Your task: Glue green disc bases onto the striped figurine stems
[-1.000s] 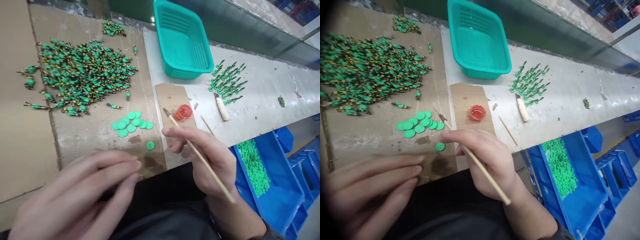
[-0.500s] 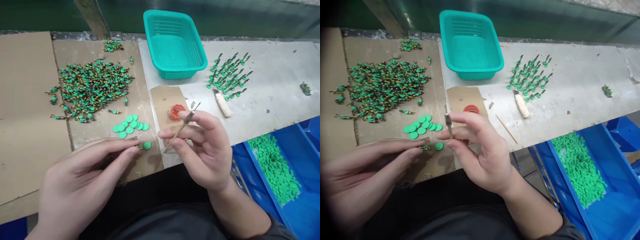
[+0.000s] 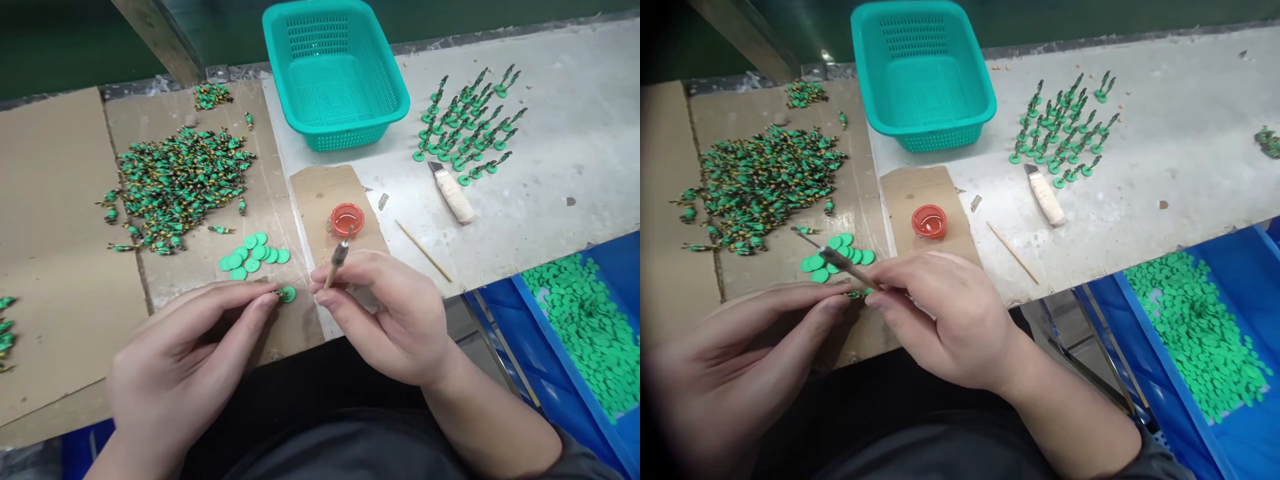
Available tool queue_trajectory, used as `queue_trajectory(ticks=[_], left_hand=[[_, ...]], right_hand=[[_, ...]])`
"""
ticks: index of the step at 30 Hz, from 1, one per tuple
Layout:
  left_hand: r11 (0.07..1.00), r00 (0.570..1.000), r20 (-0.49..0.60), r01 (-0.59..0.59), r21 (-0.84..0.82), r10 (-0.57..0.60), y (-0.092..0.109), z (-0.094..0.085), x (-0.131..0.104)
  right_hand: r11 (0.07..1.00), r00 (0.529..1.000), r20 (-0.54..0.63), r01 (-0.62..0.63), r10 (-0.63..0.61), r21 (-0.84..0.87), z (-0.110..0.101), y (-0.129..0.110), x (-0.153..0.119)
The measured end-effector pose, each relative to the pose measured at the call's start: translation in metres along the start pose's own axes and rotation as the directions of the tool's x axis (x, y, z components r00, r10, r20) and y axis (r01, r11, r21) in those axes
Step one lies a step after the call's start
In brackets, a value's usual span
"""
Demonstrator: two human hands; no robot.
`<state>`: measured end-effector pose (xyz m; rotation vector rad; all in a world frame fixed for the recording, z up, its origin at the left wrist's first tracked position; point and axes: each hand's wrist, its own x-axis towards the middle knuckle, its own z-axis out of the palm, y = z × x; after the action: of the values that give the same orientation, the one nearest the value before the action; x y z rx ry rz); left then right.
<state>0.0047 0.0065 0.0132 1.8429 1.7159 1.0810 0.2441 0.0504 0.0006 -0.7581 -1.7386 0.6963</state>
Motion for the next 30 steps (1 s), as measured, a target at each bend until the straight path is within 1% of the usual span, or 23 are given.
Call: queue_trajectory(ticks=[4, 9, 12, 17, 23, 27, 30], left_hand=[[1.0, 1.0, 0.001, 0.013, 0.01, -0.013, -0.001, 0.001, -0.001], [1.0, 1.0, -0.015, -0.017, -0.007, 0.017, -0.001, 0.004, 0.001], [1.0, 1.0, -0.02, -0.014, -0.009, 0.014, 0.001, 0.003, 0.001], [0.994, 0.994, 0.006, -0.106, 0.031, 0.106, 0.0, 0.002, 0.002], [0.985, 0.986, 0.023, -0.169, 0.045, 0.168, -0.006, -0.001, 0.003], [0.972, 0.972, 0.053, -0.232, 0.046, 0.229, -0.008, -0.004, 0.002], [0.97, 0.968, 0.071, -0.243, 0.032, 0.24, -0.008, -0.004, 0.004]], right_hand=[[1.0, 1.0, -0.003, 0.0, 0.0, 0.0, -0.001, 0.0, 0.0], [0.998, 0.998, 0.001, -0.057, 0.057, 0.033, -0.001, -0.002, -0.001], [0.999, 0.999, 0.001, -0.044, 0.044, 0.032, -0.001, -0.001, -0.001], [1.0, 1.0, 0.004, -0.024, 0.024, 0.016, -0.001, -0.001, 0.0], [1.0, 0.999, 0.028, -0.017, 0.017, -0.007, -0.005, -0.005, -0.001], [0.999, 0.998, 0.058, -0.03, 0.033, -0.038, -0.009, -0.007, -0.004], [0.999, 0.997, 0.08, -0.019, 0.022, -0.044, -0.011, -0.005, -0.001]])
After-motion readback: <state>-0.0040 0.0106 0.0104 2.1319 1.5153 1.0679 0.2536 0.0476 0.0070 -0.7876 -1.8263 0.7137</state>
